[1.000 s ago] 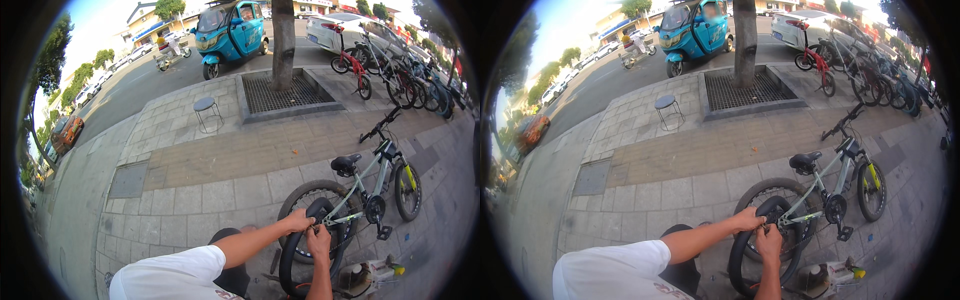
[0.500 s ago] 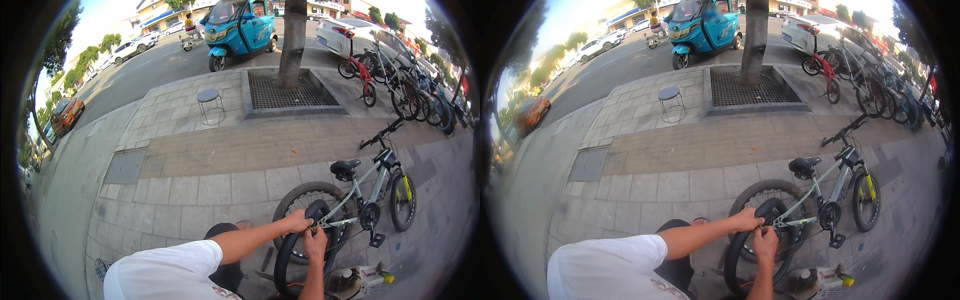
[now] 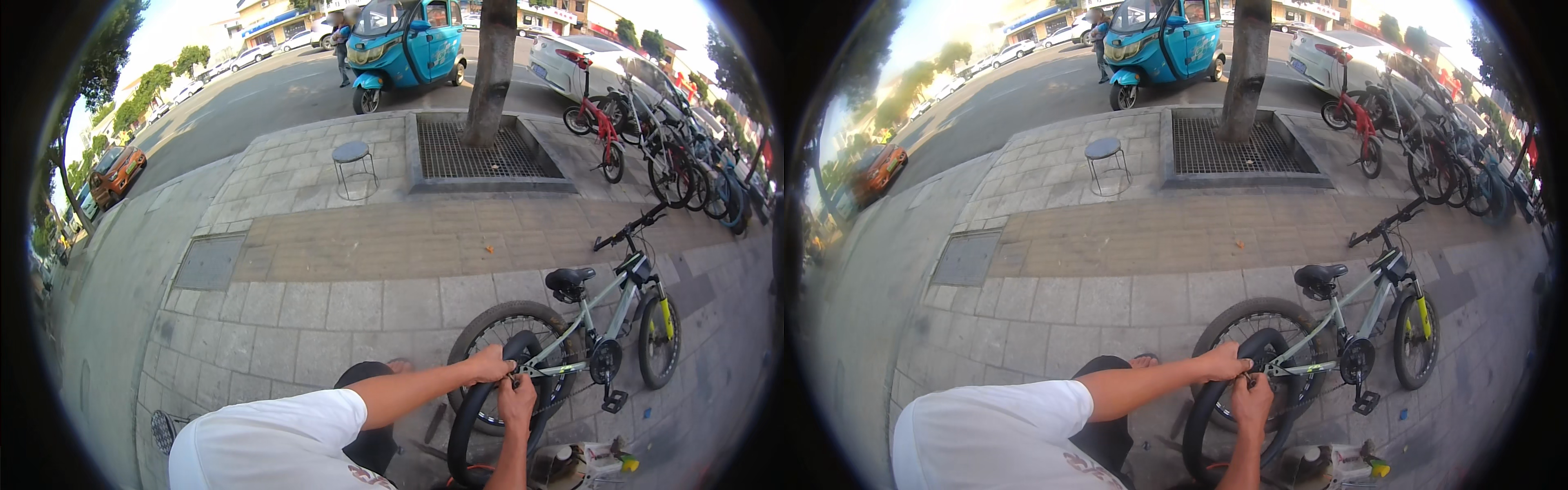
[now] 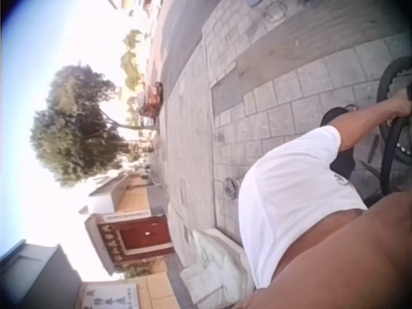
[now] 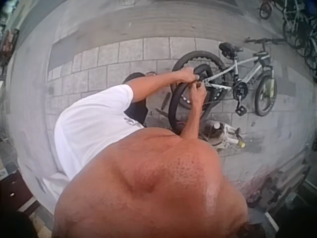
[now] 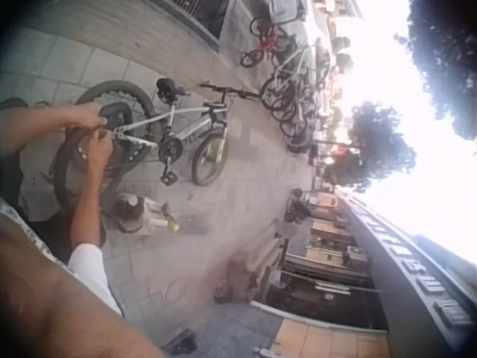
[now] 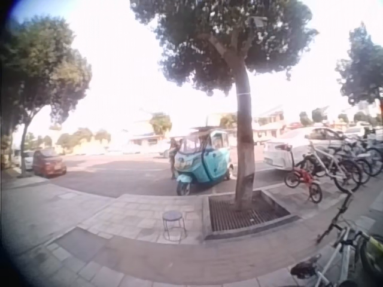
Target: The person removes a bicycle tire from the rim, inspects the inner tube, and then refits the tire onto the rim by hand. The person works on the rear wheel of a bicycle placed on a sidewalk.
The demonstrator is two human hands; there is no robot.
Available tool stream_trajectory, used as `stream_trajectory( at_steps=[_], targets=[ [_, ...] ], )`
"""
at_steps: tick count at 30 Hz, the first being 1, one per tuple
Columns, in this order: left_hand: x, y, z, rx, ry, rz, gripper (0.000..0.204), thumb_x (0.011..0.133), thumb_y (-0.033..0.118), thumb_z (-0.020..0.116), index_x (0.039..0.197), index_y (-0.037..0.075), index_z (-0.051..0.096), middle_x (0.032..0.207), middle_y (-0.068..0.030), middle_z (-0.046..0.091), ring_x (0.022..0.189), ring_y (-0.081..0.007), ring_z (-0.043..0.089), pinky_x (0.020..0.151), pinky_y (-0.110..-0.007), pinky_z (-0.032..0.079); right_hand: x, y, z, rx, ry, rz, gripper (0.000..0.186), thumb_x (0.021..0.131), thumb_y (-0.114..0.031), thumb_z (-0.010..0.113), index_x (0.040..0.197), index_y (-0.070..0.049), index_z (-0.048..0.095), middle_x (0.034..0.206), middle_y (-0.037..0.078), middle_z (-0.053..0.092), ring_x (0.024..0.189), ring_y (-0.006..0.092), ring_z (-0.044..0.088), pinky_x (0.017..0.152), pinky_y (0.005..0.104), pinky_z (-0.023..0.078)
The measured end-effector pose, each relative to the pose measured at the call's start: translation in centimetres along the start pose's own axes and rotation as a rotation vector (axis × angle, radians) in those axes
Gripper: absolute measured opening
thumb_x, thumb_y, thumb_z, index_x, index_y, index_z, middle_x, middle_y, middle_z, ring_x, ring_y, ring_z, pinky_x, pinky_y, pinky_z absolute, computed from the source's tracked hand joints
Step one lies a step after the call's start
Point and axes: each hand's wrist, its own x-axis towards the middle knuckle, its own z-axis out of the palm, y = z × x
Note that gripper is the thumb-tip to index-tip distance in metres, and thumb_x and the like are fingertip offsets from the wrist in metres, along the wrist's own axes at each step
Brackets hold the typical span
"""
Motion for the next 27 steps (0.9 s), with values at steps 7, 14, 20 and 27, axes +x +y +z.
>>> stream_trajectory(
  at_steps=[7, 14, 20, 27],
  targets=[
    [-0.1, 0.4, 0.0, -0.024, 0.028, 0.04, 0.027, 0.101, 0.022, 0.067, 0.091, -0.003, 0.072, 0.073, -0.0114, 0.068, 0.063, -0.0202, 0.065, 0.06, -0.041, 0.052, 0.5, 0.7, 0.3, 0.02, 0.01, -0.02, 0.028, 0.093, -0.024, 0.074, 0.097, 0.004, 0.069, 0.083, 0.023, 0.074, 0.078, 0.0323, 0.075, 0.075, 0.0443, 0.056],
    [0.7, -0.8, -0.1, 0.022, 0.047, 0.032, 0.03, 0.1, 0.024, 0.069, 0.094, -0.005, 0.072, 0.076, -0.0142, 0.069, 0.068, -0.023, 0.068, 0.064, -0.043, 0.053, 0.3, 0.6, 0.5, -0.002, 0.012, -0.039, 0.028, 0.092, -0.024, 0.074, 0.096, 0.003, 0.069, 0.084, 0.023, 0.074, 0.079, 0.0341, 0.074, 0.075, 0.0444, 0.055],
    [0.9, -1.3, 0.1, 0.046, 0.082, 0.052, 0.029, 0.1, 0.024, 0.07, 0.1, -0.005, 0.072, 0.082, -0.0142, 0.07, 0.073, -0.0232, 0.069, 0.066, -0.043, 0.053, 0.5, 1.6, 0.8, -0.001, -0.017, -0.024, 0.03, 0.091, -0.025, 0.074, 0.099, 0.004, 0.068, 0.087, 0.024, 0.073, 0.081, 0.0363, 0.073, 0.077, 0.0458, 0.055],
    [0.0, 0.3, 0.1, 0.033, 0.045, 0.065, 0.024, 0.102, 0.021, 0.067, 0.101, -0.003, 0.072, 0.08, -0.0126, 0.069, 0.071, -0.0216, 0.067, 0.065, -0.042, 0.053, 0.7, 1.5, 0.9, 0.048, 0.048, -0.048, 0.028, 0.091, -0.02, 0.074, 0.09, 0.006, 0.065, 0.078, 0.018, 0.067, 0.071, 0.0255, 0.063, 0.069, 0.0425, 0.051]
  ],
)
